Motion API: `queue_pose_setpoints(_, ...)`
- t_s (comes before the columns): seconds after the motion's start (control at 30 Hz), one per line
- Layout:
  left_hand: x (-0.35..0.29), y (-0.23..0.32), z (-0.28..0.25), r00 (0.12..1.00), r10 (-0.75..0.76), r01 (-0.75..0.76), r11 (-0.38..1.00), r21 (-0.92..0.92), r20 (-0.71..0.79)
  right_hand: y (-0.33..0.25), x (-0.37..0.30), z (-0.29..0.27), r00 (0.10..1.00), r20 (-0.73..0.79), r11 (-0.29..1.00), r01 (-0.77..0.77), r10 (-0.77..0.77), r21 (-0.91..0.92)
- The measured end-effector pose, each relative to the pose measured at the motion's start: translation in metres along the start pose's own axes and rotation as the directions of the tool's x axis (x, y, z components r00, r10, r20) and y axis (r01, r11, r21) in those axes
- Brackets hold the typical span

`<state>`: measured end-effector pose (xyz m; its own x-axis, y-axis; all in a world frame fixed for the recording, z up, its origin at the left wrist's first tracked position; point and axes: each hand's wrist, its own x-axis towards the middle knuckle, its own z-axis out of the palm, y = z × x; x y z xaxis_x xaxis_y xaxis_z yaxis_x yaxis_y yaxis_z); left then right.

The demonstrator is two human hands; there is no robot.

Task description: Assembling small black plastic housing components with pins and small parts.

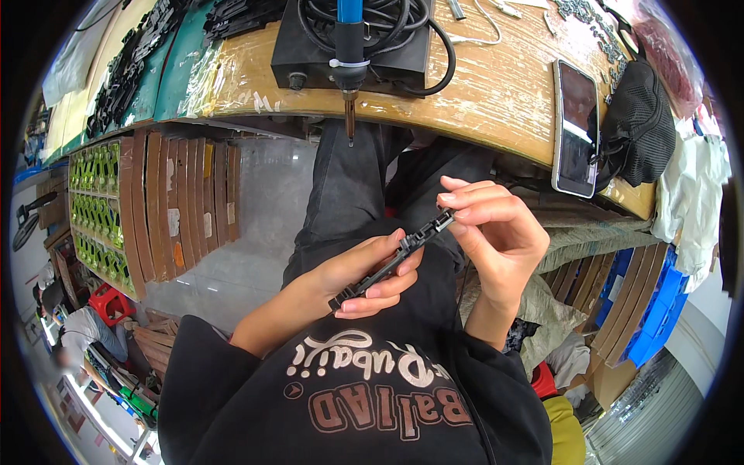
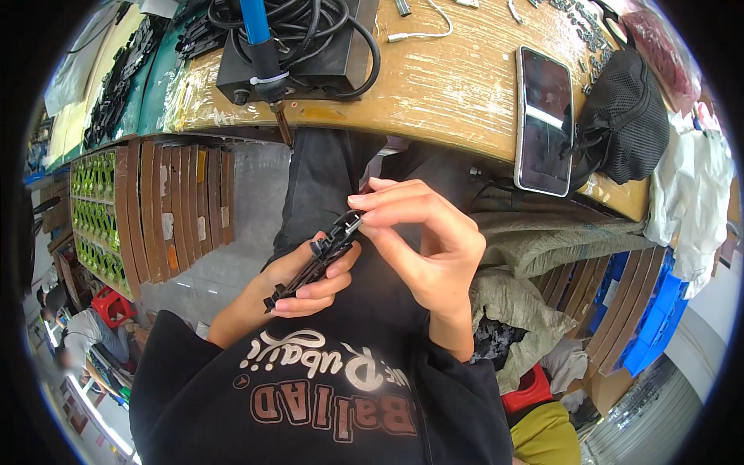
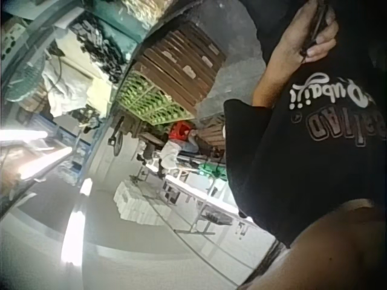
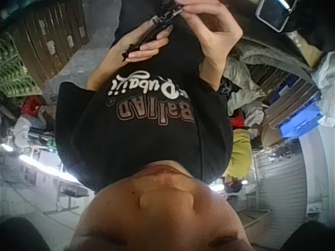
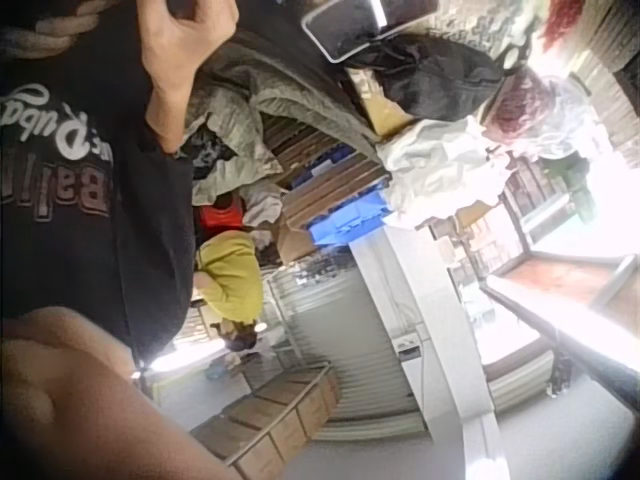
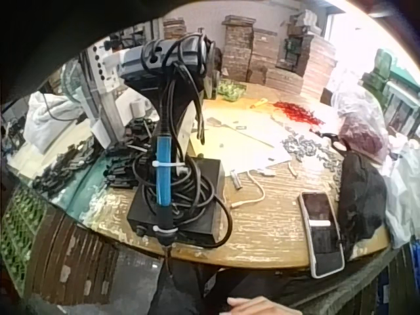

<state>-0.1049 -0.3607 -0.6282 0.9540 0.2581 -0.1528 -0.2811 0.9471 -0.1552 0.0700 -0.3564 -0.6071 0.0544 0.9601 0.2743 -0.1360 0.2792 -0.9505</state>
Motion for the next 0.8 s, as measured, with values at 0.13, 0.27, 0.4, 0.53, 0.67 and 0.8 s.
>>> queue_pose_setpoints(0.13, 0.0, 0.0, 0.004, 0.997, 0.015, -0.011, 0.999, 0.051, -0.076, 0.0, 0.0, -0.002, 0.999, 0.002, 0.996, 0.041, -0.041, -0.078)
queue_pose_setpoints(0.27, -0.001, 0.0, 0.003, 0.989, 0.049, -0.034, 0.994, 0.106, -0.139, 0.0, 0.0, 0.001, 0.999, -0.009, 0.996, -0.032, 0.031, -0.084)
queue_pose_setpoints(0.4, -0.001, 0.0, 0.004, 0.986, 0.038, -0.027, 0.997, 0.07, -0.159, 0.002, -0.001, 0.0, 0.996, -0.004, 0.995, -0.094, 0.094, -0.046)
queue_pose_setpoints(0.53, 0.0, 0.0, 0.006, 0.988, 0.033, -0.021, 0.996, 0.083, -0.15, 0.002, -0.001, -0.003, 0.993, 0.006, 0.993, -0.119, 0.119, 0.02)
queue_pose_setpoints(0.67, 0.001, -0.001, 0.007, 0.988, 0.021, -0.011, 0.998, 0.066, -0.151, 0.0, 0.0, -0.008, 0.986, 0.023, 0.986, -0.165, 0.164, 0.038)
queue_pose_setpoints(0.8, -0.001, 0.001, 0.005, 0.985, 0.005, 0.015, 0.993, 0.116, -0.174, -0.006, 0.002, -0.013, 0.979, 0.083, 0.982, -0.185, 0.187, -0.028)
